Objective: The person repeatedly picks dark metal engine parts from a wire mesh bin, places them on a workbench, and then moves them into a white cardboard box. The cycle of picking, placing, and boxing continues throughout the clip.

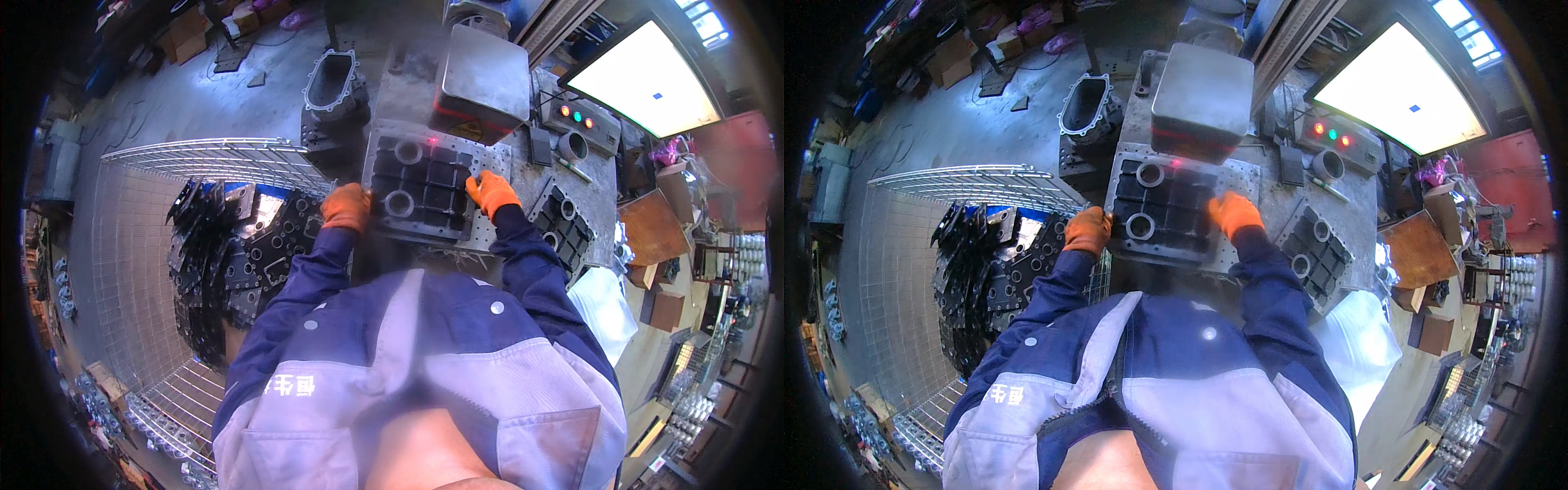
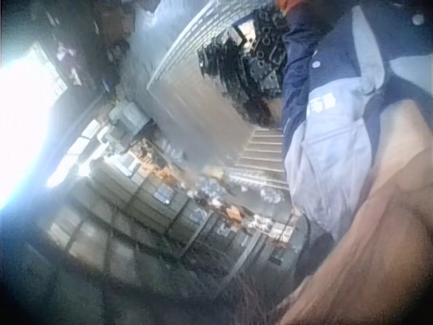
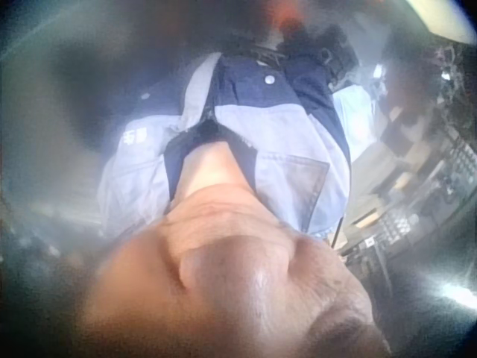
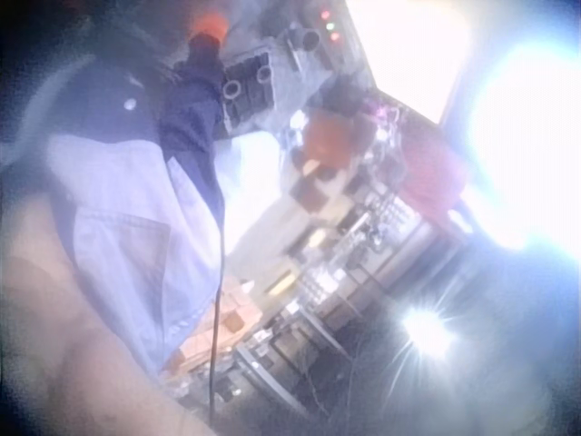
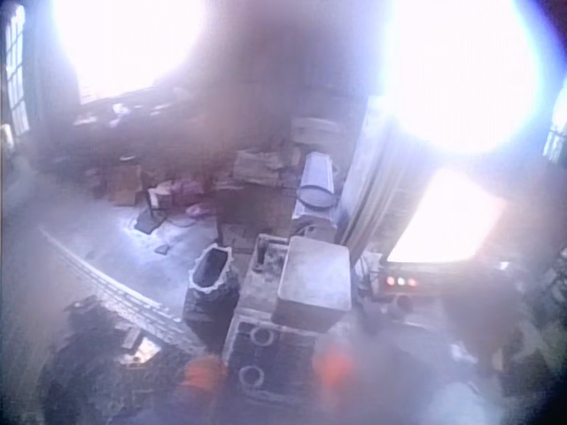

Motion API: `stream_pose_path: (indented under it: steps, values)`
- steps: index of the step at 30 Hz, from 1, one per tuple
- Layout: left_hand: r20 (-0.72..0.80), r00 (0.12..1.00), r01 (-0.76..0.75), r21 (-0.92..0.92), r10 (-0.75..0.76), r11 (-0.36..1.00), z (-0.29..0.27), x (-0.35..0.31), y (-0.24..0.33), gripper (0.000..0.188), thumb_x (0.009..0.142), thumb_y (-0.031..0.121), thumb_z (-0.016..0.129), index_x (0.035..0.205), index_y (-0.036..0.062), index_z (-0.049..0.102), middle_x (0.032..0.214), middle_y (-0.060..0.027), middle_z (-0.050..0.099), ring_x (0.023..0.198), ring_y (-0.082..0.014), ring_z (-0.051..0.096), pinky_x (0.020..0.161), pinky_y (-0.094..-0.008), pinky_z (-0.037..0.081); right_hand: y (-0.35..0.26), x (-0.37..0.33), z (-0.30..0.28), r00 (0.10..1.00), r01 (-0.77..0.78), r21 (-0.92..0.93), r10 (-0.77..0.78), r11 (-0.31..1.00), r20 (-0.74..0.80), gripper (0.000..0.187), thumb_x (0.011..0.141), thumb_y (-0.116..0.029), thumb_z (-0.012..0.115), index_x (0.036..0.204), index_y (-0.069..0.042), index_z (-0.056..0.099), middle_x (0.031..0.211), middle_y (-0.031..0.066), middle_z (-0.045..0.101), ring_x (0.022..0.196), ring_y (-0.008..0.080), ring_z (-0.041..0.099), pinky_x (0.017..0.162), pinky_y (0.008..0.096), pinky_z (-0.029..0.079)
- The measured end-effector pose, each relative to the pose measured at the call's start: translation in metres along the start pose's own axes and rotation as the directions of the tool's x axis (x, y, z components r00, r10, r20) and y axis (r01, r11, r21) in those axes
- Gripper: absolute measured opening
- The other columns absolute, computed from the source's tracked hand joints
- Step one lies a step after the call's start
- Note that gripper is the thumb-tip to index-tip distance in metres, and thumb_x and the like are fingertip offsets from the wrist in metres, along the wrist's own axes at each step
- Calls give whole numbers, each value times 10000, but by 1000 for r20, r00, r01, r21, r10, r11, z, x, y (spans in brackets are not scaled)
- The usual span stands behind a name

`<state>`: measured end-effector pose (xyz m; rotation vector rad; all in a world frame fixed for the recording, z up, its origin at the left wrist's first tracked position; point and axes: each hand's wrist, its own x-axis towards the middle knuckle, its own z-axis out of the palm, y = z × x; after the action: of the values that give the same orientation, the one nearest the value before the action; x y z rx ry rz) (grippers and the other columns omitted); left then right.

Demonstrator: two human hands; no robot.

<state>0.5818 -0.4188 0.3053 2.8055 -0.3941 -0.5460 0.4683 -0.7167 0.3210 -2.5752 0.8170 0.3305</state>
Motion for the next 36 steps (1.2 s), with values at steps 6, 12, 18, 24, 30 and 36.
stream_pose_path:
  steps: [6,12,18,24,30,36]
  values:
    - [-93,994,-74,-153,60,985,23,12,-27,350,919,386,590,935,44,665,921,-239,678,889,-451,641,754,-492,507,8,0,22,996,9,46,-5,999,-85,480,897,-492,532,1029,-43,641,1050,264,659,1041,453,599,898,522,467]
    - [-46,996,-84,-172,77,981,31,17,-34,361,919,394,581,958,46,669,921,-242,679,883,-455,642,760,-495,510,15,2,29,990,46,67,-37,997,-136,434,911,-468,538,1007,-53,623,1028,262,657,1020,458,596,878,533,464]
    - [-13,998,-67,-124,65,990,26,15,-32,385,914,431,576,965,61,672,972,-234,686,943,-452,645,815,-507,509,17,1,32,987,65,90,-51,994,-155,384,909,-432,557,976,-60,621,1017,261,655,1008,460,594,866,536,464]
    - [25,998,-47,-106,50,993,26,15,-33,389,913,437,572,978,67,672,999,-238,685,969,-451,642,840,-501,510,22,6,41,980,36,84,-18,996,-201,348,878,-418,621,917,-72,634,979,218,678,969,425,624,819,493,483]
    - [39,997,-70,-76,73,995,20,15,-32,406,915,450,567,1000,68,675,1007,-238,685,978,-450,643,841,-502,511,21,-1,36,978,51,150,-19,987,-206,388,894,-424,562,970,-52,640,1006,239,671,985,440,619,847,513,482]
    - [69,995,-80,85,75,993,2,9,-17,418,930,448,548,991,60,691,999,-205,702,953,-417,667,822,-497,524,42,-1,-2,903,-238,-125,172,963,-395,341,922,-303,500,1150,-77,614,1183,174,646,1143,369,582,933,493,459]
